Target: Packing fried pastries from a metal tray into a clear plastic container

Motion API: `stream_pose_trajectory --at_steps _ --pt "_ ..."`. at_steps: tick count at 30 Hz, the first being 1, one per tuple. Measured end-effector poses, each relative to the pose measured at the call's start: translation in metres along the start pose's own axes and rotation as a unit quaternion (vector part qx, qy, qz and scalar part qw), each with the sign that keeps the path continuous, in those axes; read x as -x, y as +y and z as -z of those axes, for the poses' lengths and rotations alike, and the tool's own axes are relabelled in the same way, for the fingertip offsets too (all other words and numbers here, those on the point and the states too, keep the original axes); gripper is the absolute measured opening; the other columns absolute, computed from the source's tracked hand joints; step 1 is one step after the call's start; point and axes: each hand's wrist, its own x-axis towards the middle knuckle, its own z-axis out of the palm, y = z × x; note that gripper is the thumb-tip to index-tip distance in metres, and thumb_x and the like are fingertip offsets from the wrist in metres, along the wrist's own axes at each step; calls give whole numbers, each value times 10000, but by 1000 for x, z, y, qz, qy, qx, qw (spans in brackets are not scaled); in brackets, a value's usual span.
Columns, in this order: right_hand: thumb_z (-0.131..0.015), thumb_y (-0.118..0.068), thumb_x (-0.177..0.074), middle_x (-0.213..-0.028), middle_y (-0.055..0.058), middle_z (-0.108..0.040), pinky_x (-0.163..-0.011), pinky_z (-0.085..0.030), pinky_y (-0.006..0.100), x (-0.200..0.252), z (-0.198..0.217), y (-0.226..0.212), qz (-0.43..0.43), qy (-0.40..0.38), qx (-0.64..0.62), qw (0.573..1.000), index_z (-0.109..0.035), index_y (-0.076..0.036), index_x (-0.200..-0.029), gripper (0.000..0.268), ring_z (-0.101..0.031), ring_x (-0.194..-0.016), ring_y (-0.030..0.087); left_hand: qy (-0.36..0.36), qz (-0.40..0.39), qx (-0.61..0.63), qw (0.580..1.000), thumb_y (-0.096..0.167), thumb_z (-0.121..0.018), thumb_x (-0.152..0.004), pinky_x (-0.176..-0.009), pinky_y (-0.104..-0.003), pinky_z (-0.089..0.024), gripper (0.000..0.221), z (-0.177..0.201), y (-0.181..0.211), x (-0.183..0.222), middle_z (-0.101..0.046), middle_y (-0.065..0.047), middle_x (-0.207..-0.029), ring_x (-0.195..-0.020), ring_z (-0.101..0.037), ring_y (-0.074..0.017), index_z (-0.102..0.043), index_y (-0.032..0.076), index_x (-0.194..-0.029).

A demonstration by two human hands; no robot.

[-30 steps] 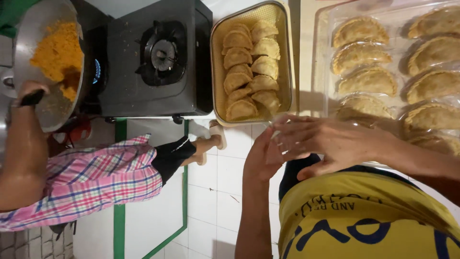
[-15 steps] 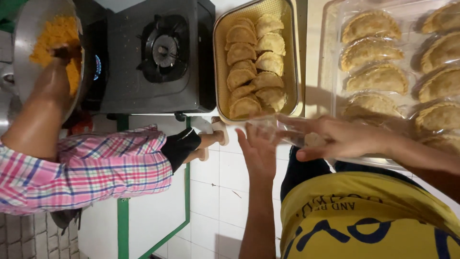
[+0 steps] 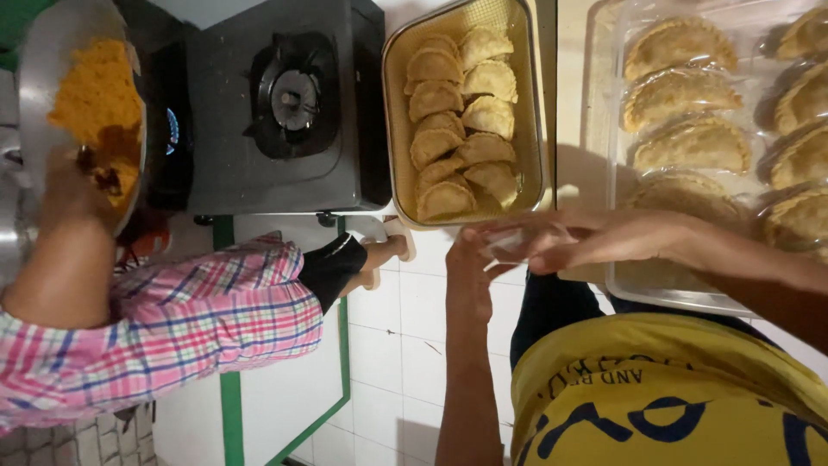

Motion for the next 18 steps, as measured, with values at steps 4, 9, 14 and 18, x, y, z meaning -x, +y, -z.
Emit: stream_pose_trajectory --at_steps 4,9,14,18 --pt "-710 -598 -817 -1438 285 -583 -1080 -404 675 -12 16 17 -75 -23 52 996 -457 -39 -1531 941 -538 -1357 494 29 83 74 993 418 -654 -978 -650 -426 -643 311 -12 11 -4 -749 -95 -935 -816 -758 -265 -687 113 -1030" --pt "-698 -569 -847 -1411 319 -621 -1038 -457 682 -25 25 10 -42 -34 65 996 -521 6 -1480 873 -562 -1331 506 37 71 100 992 369 -671 -968 -655 -389 -621 232 -22 28 -6 -768 -116 -926 -833 -761 -248 -688 138 -961" --pt "-691 -500 -859 -1099 207 -848 -923 -583 586 -33 37 -28 -28 -8 201 979 -845 -111 -1153 512 -786 -1029 390 91 65 157 981 374 -664 -955 -661 -440 -656 285 18 1 -27 -747 -149 -1037 -851 -753 -319 -699 117 -1073" --pt "-555 -315 -986 -1070 258 -795 -1068 -503 560 -64 68 -22 -61 161 217 961 -788 -42 -1192 414 -738 -1040 464 113 95 152 977 387 -660 -950 -637 -390 -654 263 31 4 -32 -752 -111 -1021 -813 -751 -279 -682 149 -1059"
